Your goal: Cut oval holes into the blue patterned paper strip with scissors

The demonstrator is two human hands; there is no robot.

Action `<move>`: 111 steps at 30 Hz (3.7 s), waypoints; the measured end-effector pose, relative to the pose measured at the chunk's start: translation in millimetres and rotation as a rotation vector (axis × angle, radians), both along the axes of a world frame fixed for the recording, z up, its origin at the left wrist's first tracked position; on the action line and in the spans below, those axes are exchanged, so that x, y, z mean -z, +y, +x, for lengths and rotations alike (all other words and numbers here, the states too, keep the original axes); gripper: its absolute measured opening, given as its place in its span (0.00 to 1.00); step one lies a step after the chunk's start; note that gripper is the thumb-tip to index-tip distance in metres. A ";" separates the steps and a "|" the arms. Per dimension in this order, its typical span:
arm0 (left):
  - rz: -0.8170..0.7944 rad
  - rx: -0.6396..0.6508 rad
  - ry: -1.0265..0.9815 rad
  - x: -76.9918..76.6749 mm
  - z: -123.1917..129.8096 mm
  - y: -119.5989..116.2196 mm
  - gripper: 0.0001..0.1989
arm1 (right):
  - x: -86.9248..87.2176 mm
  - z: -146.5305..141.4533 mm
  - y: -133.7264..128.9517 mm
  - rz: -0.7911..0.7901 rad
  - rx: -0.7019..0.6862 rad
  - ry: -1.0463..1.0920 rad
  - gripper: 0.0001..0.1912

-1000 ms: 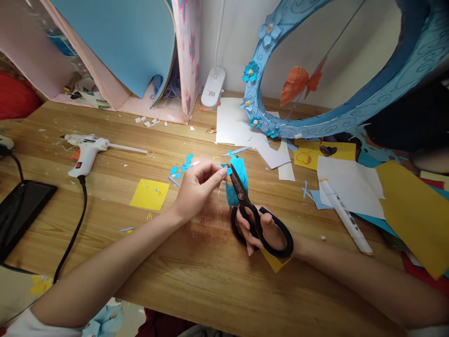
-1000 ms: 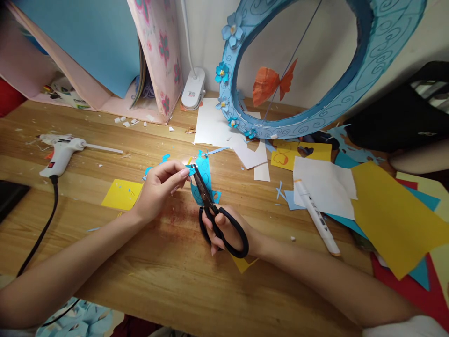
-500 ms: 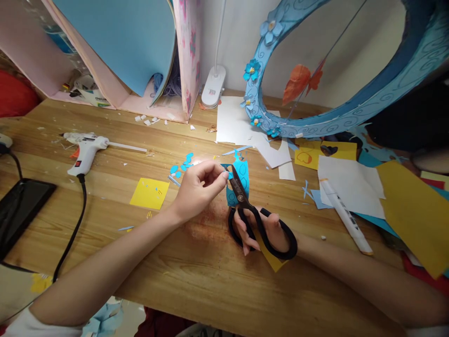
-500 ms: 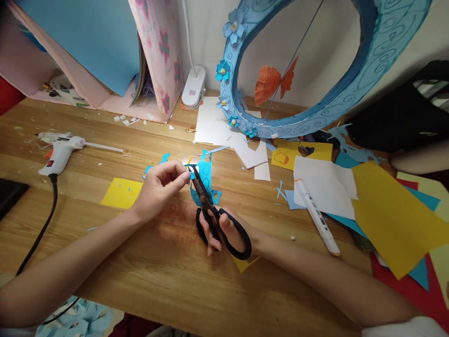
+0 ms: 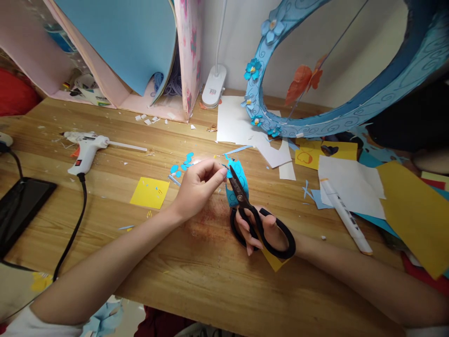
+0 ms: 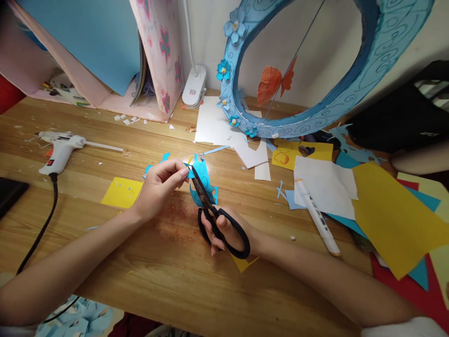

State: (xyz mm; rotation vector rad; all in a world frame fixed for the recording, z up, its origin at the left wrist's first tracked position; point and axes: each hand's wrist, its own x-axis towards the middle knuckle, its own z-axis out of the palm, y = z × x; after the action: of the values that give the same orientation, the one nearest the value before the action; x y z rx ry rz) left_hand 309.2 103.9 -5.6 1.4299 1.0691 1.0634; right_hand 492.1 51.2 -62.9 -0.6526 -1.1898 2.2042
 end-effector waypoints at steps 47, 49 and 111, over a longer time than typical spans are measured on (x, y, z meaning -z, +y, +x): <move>0.246 -0.191 0.868 27.0 -9.3 14.1 0.28 | 8.5 -9.6 5.6 -0.059 0.096 0.211 0.31; 0.258 -0.178 0.874 29.1 -6.6 13.5 0.31 | 9.1 -10.4 5.2 -0.052 0.109 0.217 0.31; -0.064 -0.155 -0.179 6.7 7.5 -6.9 0.18 | 8.7 -2.4 -1.0 0.010 0.045 0.031 0.34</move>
State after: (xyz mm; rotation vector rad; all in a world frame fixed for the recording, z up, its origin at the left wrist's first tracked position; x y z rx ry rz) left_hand 316.6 96.9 -12.3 1.1917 1.0866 1.2323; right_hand 489.7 50.3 -71.6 -0.6331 -1.1592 2.1623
